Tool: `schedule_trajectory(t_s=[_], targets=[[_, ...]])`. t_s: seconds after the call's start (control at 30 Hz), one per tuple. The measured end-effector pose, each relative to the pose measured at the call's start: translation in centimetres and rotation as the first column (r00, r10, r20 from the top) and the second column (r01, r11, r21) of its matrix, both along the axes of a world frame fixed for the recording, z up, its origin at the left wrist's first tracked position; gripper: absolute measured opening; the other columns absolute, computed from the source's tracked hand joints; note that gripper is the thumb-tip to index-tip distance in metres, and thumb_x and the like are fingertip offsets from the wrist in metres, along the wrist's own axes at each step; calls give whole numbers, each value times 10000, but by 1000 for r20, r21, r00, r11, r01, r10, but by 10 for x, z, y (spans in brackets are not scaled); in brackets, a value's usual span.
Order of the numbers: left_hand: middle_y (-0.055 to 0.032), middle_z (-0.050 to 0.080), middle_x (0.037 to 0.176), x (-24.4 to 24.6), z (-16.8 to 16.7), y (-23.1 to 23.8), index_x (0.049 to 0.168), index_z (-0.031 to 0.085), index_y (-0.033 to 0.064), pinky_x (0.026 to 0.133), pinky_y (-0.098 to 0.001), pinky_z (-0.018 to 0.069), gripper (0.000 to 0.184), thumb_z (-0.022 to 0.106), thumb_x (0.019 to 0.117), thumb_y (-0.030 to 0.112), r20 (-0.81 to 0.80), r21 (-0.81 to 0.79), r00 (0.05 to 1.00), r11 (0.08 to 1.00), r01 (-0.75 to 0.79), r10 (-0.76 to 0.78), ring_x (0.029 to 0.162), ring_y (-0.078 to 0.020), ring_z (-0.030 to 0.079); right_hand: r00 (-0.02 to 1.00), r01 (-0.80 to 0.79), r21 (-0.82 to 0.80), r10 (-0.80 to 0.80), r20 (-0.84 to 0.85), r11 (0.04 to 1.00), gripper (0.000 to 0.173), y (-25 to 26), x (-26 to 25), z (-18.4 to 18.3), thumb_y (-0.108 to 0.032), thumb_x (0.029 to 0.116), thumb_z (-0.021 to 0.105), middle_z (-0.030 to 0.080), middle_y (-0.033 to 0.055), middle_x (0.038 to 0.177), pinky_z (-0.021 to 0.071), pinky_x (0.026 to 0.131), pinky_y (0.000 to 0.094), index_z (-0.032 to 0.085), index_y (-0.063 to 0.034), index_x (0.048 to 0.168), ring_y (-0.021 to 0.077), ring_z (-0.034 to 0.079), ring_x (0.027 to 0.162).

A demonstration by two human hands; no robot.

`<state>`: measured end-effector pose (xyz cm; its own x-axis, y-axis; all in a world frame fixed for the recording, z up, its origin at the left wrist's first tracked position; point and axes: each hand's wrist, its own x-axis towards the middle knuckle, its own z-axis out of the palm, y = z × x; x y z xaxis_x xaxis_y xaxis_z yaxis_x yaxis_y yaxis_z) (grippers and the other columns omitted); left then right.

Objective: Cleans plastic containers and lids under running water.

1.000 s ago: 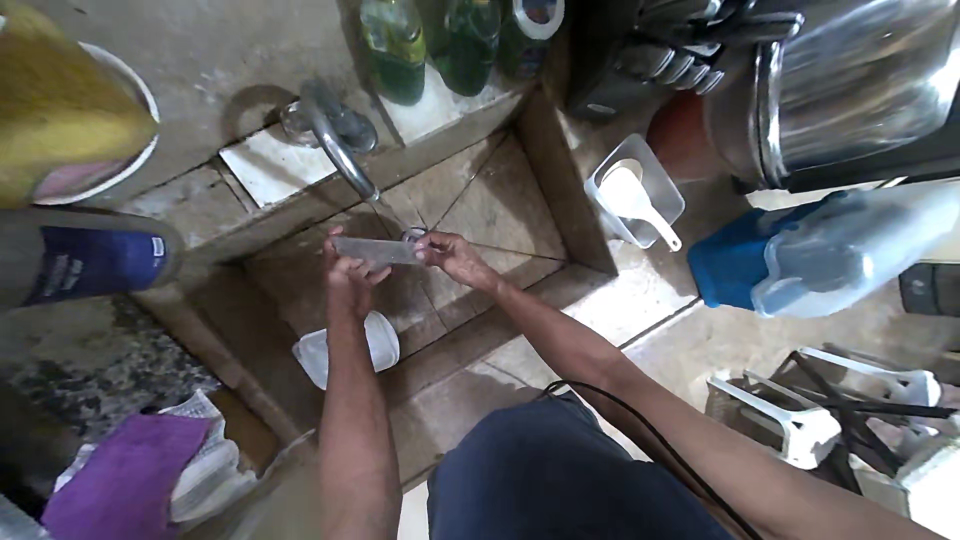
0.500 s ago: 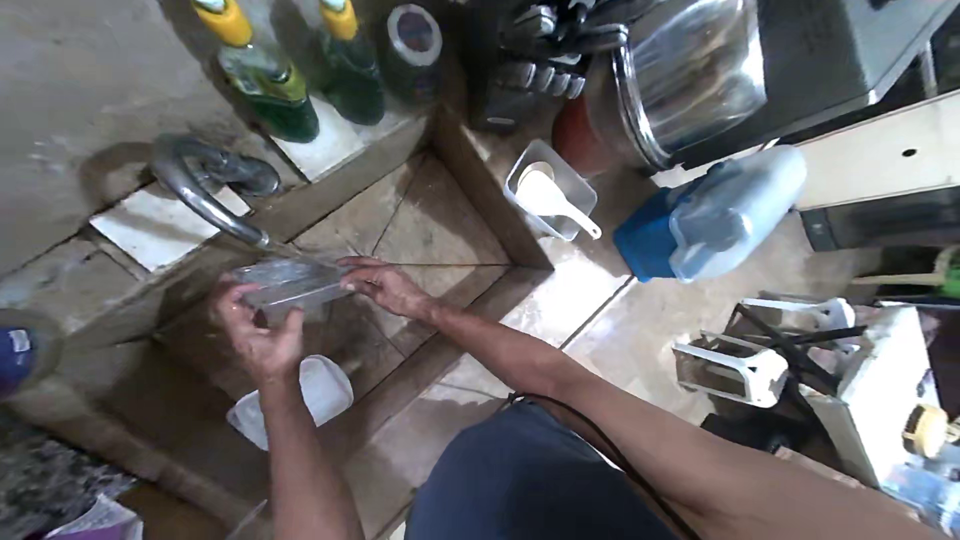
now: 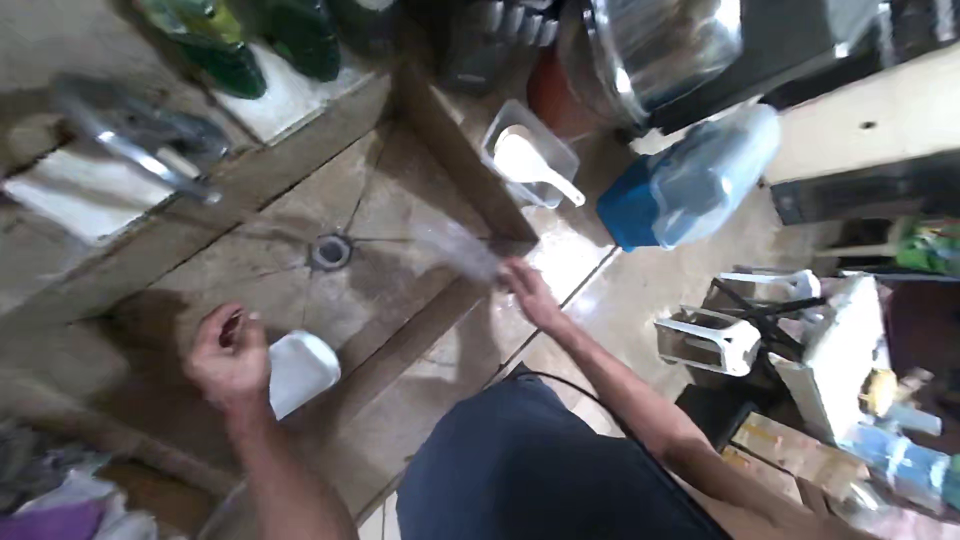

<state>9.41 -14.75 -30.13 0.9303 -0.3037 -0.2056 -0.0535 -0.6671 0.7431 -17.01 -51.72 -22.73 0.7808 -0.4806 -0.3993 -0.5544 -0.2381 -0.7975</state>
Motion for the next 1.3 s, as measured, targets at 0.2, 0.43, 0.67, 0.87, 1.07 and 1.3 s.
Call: schedule_trajectory(t_s=[0.2,0.43,0.67,0.87,1.07,1.3], targets=[[-250,631,1338,-18,31,71,1334,657,65,1054,-650,457,350,584,999,134,-28,478,992,873,-97,126,1246,-442,604,993,106,-619,-54,103,778,252,-35,-104,-35,-116,1046,549,714,196,1170,554,1011,414,710,36,1167,270,691,1116],[-234,628,1349,-22,-2,87,1345,660,145,1008,-707,452,397,673,949,168,-148,617,976,786,-36,161,1236,-472,596,991,51,-753,-129,-45,656,386,-50,-117,-54,-310,1026,559,564,201,1473,294,1203,610,699,-70,1296,473,438,1421],[-288,646,1259,-15,-32,82,1287,642,19,973,-682,490,319,572,1007,155,-162,640,959,764,-77,233,1181,-488,622,994,-76,-301,95,48,951,318,3,-10,-7,-125,1009,599,662,208,1240,587,924,403,616,38,1282,247,688,1078],[-255,693,1194,-7,-9,71,1223,690,-2,1020,-630,489,305,513,1044,169,-84,525,981,844,-106,175,1156,-442,654,907,-404,353,421,31,844,567,119,137,-84,-310,987,695,668,133,1291,612,888,393,517,-43,1455,203,715,1023],[-225,703,1183,17,26,0,1224,682,7,995,-597,512,297,495,1037,141,-34,396,992,913,-99,122,1119,-399,676,948,-234,382,297,-112,894,654,148,199,-95,-388,970,696,665,154,1271,633,733,482,461,-112,1515,281,729,898],[-149,658,1313,43,-16,-77,1427,567,76,939,-430,582,450,436,1102,358,-194,-186,967,961,-202,165,1082,-225,694,998,-44,307,54,-24,951,615,64,229,-103,-81,1048,500,692,204,1151,651,697,499,275,-172,1614,324,741,847]])
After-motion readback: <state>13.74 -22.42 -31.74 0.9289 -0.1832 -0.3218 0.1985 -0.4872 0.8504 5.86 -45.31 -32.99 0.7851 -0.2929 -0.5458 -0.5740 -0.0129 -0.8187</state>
